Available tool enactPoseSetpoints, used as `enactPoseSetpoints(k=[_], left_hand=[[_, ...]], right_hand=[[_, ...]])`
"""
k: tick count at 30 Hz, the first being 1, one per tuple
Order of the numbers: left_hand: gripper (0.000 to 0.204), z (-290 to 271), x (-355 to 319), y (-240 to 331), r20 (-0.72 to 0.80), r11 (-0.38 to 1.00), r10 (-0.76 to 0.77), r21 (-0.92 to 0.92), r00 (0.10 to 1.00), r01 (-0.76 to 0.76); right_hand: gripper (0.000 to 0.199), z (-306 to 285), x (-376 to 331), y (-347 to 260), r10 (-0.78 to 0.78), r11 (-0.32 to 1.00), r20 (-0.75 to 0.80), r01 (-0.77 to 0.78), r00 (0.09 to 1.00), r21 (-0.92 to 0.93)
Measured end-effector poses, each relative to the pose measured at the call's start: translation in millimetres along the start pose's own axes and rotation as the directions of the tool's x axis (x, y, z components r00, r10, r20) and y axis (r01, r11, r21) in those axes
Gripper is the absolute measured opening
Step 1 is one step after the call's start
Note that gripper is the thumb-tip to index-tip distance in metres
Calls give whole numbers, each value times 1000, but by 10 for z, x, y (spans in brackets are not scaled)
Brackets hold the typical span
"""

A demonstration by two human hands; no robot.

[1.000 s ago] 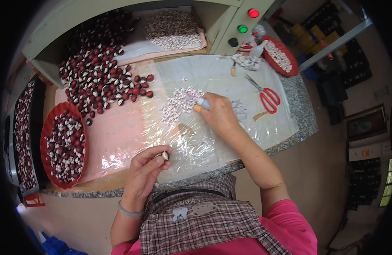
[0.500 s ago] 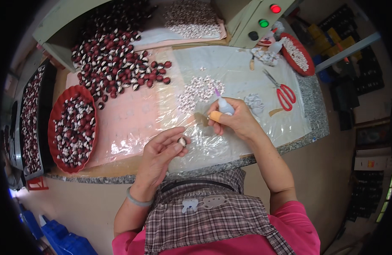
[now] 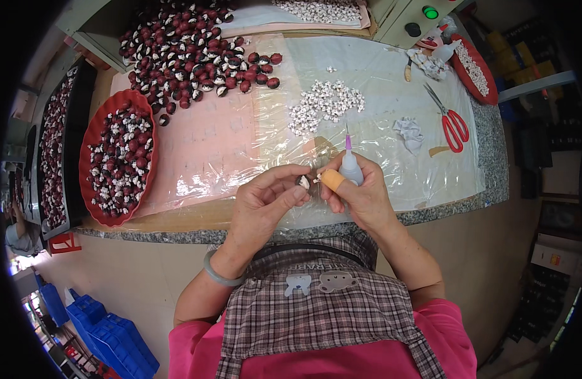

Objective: Manually glue small plastic flower components together at a factory workbench.

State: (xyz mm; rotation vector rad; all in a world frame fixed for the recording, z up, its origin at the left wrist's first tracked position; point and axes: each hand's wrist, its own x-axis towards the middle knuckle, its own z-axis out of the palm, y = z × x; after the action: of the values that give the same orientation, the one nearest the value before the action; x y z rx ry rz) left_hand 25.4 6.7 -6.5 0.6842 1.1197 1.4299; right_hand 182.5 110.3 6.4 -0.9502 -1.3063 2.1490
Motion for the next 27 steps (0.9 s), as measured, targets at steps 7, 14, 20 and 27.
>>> enactPoseSetpoints(k=[7,14,20,27], left_hand=[[30,44,-24,-17,-20,1000,-4,9,1000,4],[30,58,-33,-65,-5,1000,1,-8,1000,-1],[27,120,-57,-78,-35,901,238,380,971,-207],[25,195,-88,-65,-109,818,375,506,921,-273]], right_hand=[[6,85,-59,48,-1,1000,-73,2,997,19],[5,129,-122,65,-121,987,-104,108,987,-117],[5,179,-169,243,-306,921,-153,252,940,-297],[6,251,-217,404,-368,918,-201,320,908,-236]])
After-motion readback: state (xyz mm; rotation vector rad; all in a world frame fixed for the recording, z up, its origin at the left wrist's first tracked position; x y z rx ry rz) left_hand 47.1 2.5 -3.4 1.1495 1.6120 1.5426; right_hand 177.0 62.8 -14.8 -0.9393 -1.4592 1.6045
